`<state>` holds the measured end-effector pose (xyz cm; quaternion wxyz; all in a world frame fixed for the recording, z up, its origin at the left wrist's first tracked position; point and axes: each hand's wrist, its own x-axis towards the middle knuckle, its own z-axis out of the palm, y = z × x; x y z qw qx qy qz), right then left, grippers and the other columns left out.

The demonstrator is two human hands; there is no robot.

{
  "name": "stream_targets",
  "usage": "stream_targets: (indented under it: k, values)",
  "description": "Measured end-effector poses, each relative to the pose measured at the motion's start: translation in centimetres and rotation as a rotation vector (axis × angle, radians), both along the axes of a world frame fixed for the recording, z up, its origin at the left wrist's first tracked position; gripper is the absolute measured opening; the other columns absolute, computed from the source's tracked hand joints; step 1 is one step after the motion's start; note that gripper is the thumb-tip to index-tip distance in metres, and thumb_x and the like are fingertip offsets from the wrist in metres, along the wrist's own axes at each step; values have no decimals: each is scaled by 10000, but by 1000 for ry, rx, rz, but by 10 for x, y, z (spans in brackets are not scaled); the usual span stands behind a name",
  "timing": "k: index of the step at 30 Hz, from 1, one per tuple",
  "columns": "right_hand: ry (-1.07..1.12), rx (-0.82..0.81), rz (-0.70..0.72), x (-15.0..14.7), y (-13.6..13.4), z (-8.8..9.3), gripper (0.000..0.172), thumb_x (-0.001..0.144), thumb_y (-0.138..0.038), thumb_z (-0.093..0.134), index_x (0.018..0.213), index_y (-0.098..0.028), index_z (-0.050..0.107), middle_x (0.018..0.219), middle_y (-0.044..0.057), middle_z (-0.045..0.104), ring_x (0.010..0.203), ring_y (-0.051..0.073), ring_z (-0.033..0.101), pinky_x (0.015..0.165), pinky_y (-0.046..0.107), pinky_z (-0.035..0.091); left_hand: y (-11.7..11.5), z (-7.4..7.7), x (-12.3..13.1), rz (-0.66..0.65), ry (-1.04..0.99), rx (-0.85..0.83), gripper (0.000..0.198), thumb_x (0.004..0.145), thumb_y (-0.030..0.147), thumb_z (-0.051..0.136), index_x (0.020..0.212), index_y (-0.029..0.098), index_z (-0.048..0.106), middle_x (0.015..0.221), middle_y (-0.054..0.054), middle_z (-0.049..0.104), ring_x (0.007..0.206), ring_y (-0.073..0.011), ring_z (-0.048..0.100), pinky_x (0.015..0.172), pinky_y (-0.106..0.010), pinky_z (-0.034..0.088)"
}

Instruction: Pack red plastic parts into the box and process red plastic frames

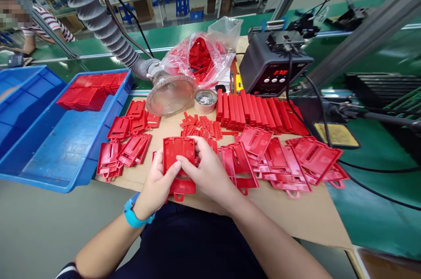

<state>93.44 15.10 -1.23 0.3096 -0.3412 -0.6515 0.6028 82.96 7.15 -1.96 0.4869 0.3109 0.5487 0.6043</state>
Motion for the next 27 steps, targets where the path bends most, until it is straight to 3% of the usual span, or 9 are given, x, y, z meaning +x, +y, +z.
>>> stream_targets:
  k: [5, 11, 18, 22, 27]
  values:
    - [70, -52, 69, 5, 3, 4, 258, 809, -326, 565, 1036, -233, 485, 972, 40, 632, 873, 178, 625, 746, 324, 533, 0, -1, -3, -35, 82, 17, 397, 841, 312, 545, 1210, 214, 434, 1228, -63, 553, 1126, -202, 532, 977, -336, 420]
    - [43, 66, -147, 0, 7, 12, 123, 760, -285, 559, 859, -213, 561, 836, 12, 629, 769, 150, 606, 674, 266, 512, -2, 0, 1, -24, 278, 44, 405, 838, 280, 549, 1224, 221, 441, 1245, -54, 539, 1146, -192, 511, 985, -304, 406]
    - [-52, 72, -255, -7, 0, 9, 78, 729, -246, 518, 794, -204, 528, 733, 1, 592, 621, 133, 561, 546, 242, 473, -7, -9, 5, -9, 428, 17, 474, 851, 318, 524, 1298, 230, 394, 1359, -61, 447, 1246, -221, 417, 1039, -328, 338]
    - [-2, 74, -196, -4, -2, 3, 93, 776, -250, 512, 855, -205, 532, 805, 13, 602, 709, 143, 584, 627, 257, 493, -7, -11, 5, 6, 447, 10, 447, 850, 324, 525, 1272, 224, 415, 1322, -64, 477, 1217, -213, 444, 1031, -327, 351]
    - [104, -87, -88, 0, -3, -3, 158, 843, -292, 497, 980, -217, 520, 861, 15, 615, 724, 140, 599, 628, 257, 504, -7, -11, 3, 17, 424, -11, 436, 846, 323, 531, 1248, 205, 407, 1273, -78, 497, 1201, -209, 453, 1037, -364, 352]
